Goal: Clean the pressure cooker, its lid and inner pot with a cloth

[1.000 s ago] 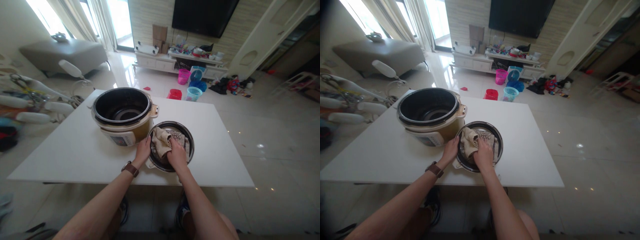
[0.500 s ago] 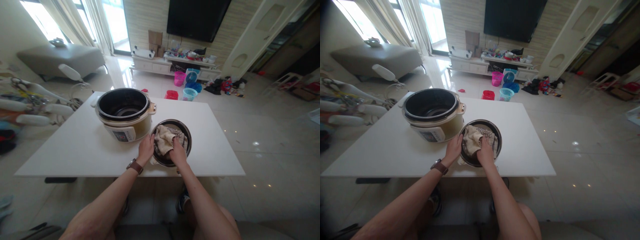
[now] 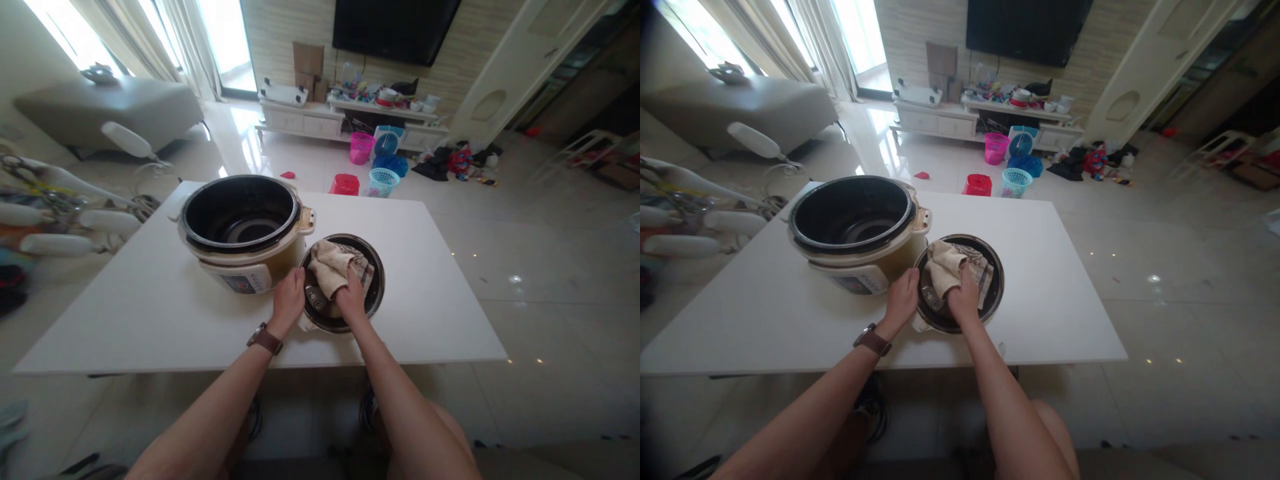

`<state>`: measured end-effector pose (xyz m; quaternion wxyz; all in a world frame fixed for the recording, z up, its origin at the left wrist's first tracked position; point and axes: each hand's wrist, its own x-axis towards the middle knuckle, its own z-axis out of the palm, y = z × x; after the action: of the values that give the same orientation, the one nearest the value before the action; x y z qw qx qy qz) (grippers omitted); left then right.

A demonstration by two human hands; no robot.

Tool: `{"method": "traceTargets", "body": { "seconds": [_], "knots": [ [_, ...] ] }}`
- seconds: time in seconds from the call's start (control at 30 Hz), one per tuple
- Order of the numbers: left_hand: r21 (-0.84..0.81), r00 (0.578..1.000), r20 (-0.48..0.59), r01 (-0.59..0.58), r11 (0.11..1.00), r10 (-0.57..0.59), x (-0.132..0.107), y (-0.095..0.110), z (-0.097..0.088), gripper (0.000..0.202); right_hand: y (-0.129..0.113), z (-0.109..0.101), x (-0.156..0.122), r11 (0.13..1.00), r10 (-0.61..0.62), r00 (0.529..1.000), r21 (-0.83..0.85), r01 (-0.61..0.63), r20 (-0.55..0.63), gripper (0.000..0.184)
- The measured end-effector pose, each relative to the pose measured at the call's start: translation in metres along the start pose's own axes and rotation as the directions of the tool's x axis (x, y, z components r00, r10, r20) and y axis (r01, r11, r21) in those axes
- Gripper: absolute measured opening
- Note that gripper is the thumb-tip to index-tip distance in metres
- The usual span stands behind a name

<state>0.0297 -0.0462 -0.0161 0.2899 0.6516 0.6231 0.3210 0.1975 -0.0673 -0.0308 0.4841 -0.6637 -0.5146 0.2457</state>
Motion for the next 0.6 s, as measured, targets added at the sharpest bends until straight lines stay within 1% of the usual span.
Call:
{"method": "traceTargets", "body": {
  "seconds": [0.1, 0.17, 0.23, 0.3, 0.33, 0.4, 0.43, 0.47, 0.5, 0.53, 0.6],
  "knots": [
    [-0.012, 1.000, -0.007, 0.011, 1.000, -0.011, 0.002, -0.005, -0.002, 0.047, -0.008, -0.004, -0.002, 0.995, -0.004, 0.999, 0.105, -0.001, 0.054, 0.051],
    [-0.024, 1.000, -0.015, 0.008, 1.000, -0.009, 0.002, -0.007, -0.003, 0.047, -0.014, -0.010, 0.000, 0.974, 0.015, 0.999, 0.224, -0.025, 0.044, 0.047],
    [-0.043, 1.000, -0.018, -0.004, 0.999, 0.003, 0.001, -0.006, -0.003, 0.047, -0.021, -0.019, 0.004, 0.934, 0.048, 0.999, 0.356, -0.040, -0.015, 0.045],
    [-0.054, 1.000, -0.020, -0.004, 0.999, 0.002, 0.001, -0.005, -0.003, 0.046, -0.027, -0.030, 0.007, 0.901, 0.082, 0.988, 0.433, -0.016, -0.134, 0.044],
    [-0.055, 1.000, -0.022, 0.002, 0.999, -0.004, 0.000, -0.004, -0.004, 0.046, -0.029, -0.037, 0.008, 0.898, 0.089, 0.974, 0.440, 0.012, -0.207, 0.044],
    [-0.053, 1.000, -0.027, 0.014, 0.999, -0.015, 0.000, -0.002, -0.004, 0.046, -0.032, -0.048, 0.008, 0.915, 0.081, 0.934, 0.398, 0.069, -0.348, 0.045],
    [-0.053, 0.999, -0.030, 0.016, 0.998, -0.018, -0.001, -0.001, -0.004, 0.046, -0.032, -0.053, 0.007, 0.930, 0.067, 0.918, 0.358, 0.085, -0.392, 0.045],
    [-0.054, 0.999, -0.032, 0.017, 0.998, -0.019, -0.001, 0.000, -0.004, 0.046, -0.031, -0.056, 0.005, 0.947, 0.045, 0.913, 0.309, 0.090, -0.405, 0.046],
    [-0.055, 0.999, -0.035, 0.018, 0.998, -0.020, -0.001, 0.001, -0.004, 0.046, -0.030, -0.057, 0.003, 0.963, 0.022, 0.922, 0.257, 0.085, -0.388, 0.046],
    [-0.055, 0.999, -0.037, 0.018, 0.998, -0.020, -0.001, 0.002, -0.004, 0.046, -0.028, -0.057, 0.000, 0.977, 0.004, 0.940, 0.200, 0.069, -0.341, 0.046],
    [-0.057, 0.999, -0.039, 0.020, 0.998, -0.023, -0.002, 0.003, -0.004, 0.045, -0.023, -0.049, -0.006, 0.996, 0.011, 0.983, 0.092, 0.006, -0.185, 0.047]
  ]
}}
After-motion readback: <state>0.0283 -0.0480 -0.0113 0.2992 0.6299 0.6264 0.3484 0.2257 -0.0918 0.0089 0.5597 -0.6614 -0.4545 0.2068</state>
